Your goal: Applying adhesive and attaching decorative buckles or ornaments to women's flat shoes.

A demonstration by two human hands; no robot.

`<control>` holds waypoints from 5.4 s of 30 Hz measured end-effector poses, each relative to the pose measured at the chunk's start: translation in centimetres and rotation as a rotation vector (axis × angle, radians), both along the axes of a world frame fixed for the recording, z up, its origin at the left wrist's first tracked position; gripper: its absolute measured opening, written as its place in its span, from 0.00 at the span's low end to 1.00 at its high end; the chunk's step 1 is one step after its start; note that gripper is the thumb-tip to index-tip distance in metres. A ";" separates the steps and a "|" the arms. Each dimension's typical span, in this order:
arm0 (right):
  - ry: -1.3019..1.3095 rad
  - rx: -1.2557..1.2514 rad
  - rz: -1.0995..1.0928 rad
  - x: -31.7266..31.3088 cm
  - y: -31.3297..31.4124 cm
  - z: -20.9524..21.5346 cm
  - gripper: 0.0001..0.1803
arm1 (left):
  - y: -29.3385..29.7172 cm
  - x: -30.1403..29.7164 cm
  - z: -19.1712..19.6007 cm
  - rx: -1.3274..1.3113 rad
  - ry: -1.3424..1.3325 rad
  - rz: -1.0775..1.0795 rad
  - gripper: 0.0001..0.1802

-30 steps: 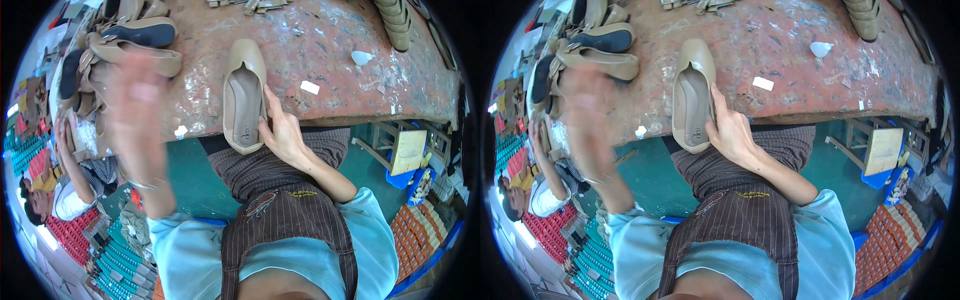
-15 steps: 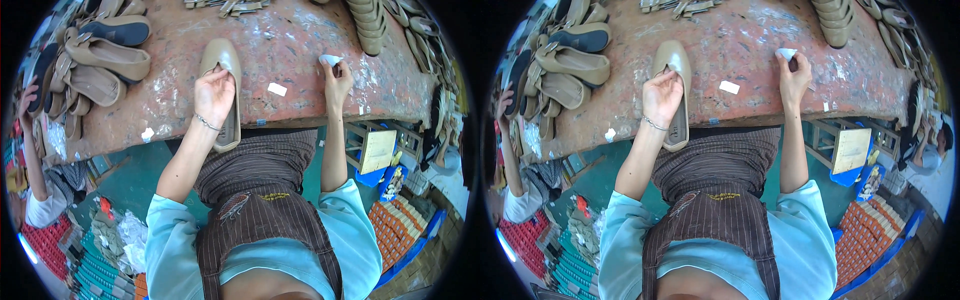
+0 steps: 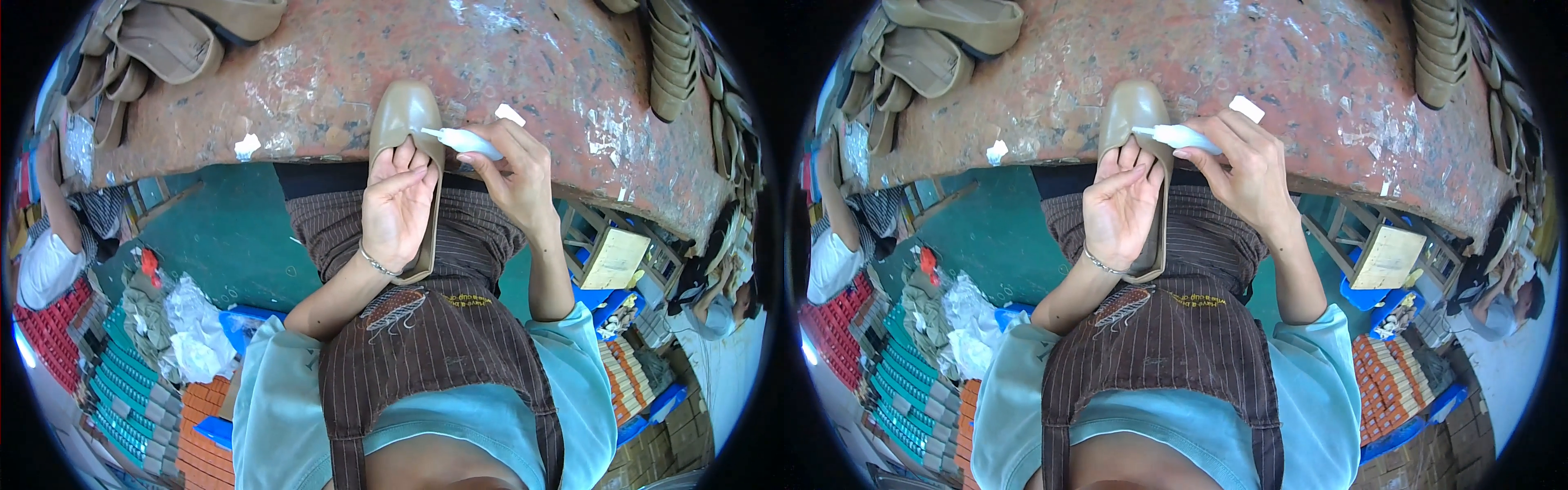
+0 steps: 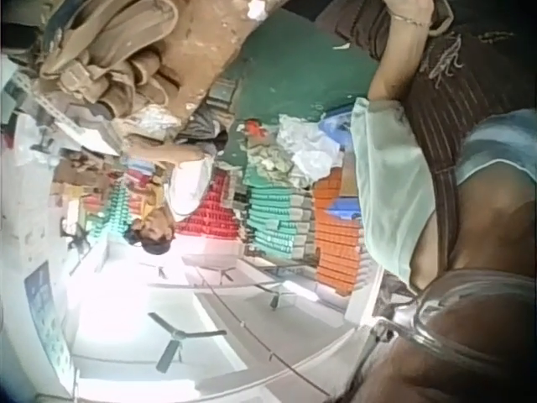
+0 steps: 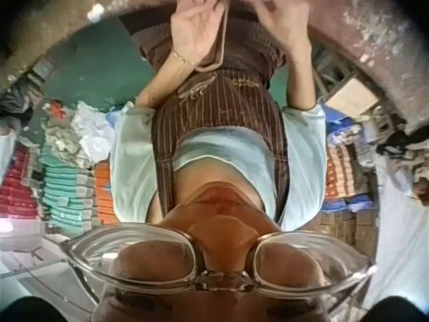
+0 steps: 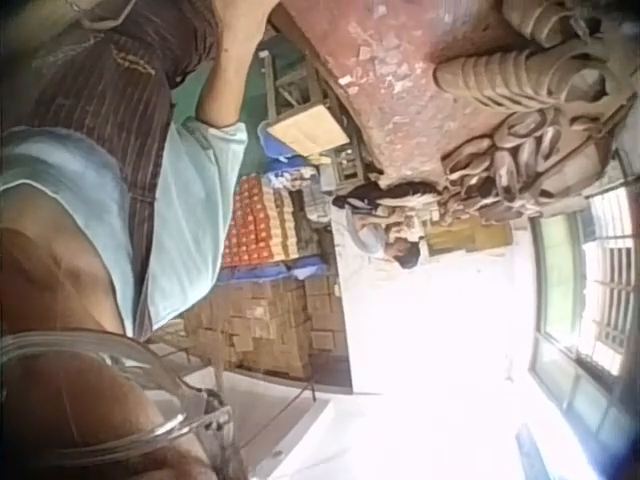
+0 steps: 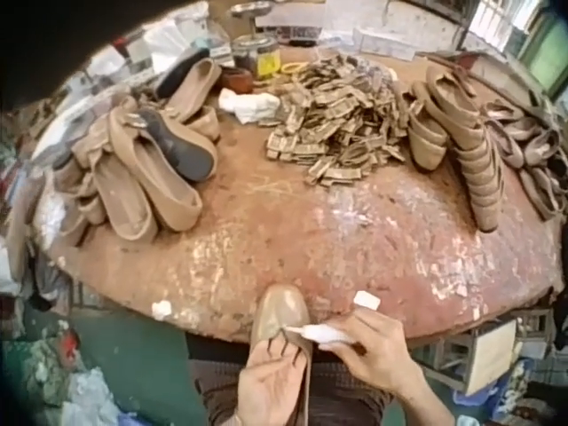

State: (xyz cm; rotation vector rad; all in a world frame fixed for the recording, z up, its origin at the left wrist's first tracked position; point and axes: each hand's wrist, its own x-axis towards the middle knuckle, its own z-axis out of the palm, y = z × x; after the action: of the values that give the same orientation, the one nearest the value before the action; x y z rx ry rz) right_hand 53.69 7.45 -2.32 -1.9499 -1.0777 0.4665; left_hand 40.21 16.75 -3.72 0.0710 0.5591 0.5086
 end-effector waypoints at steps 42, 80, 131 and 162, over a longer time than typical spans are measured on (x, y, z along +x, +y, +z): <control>0.238 0.199 -0.374 4.1 -2.2 -0.7 0.10 | 0.1 0.3 0.0 -0.050 0.052 0.024 0.21; 0.649 0.062 -0.246 3.2 4.2 0.6 0.11 | 0.4 -0.3 -1.8 -0.074 0.231 0.001 0.09; -0.841 -0.150 -0.716 31.8 -3.7 2.5 0.39 | 62.0 -3.4 11.2 1.045 1.108 -0.097 0.28; -0.849 0.095 -0.988 30.8 -14.0 6.9 0.17 | 29.0 -14.9 5.7 0.953 0.963 0.272 0.24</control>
State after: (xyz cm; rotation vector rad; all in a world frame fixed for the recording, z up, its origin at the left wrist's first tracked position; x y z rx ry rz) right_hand 84.47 -6.52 4.63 -2.3291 -0.4220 -0.9944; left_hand 25.32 45.73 2.00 1.2103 1.2267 0.9773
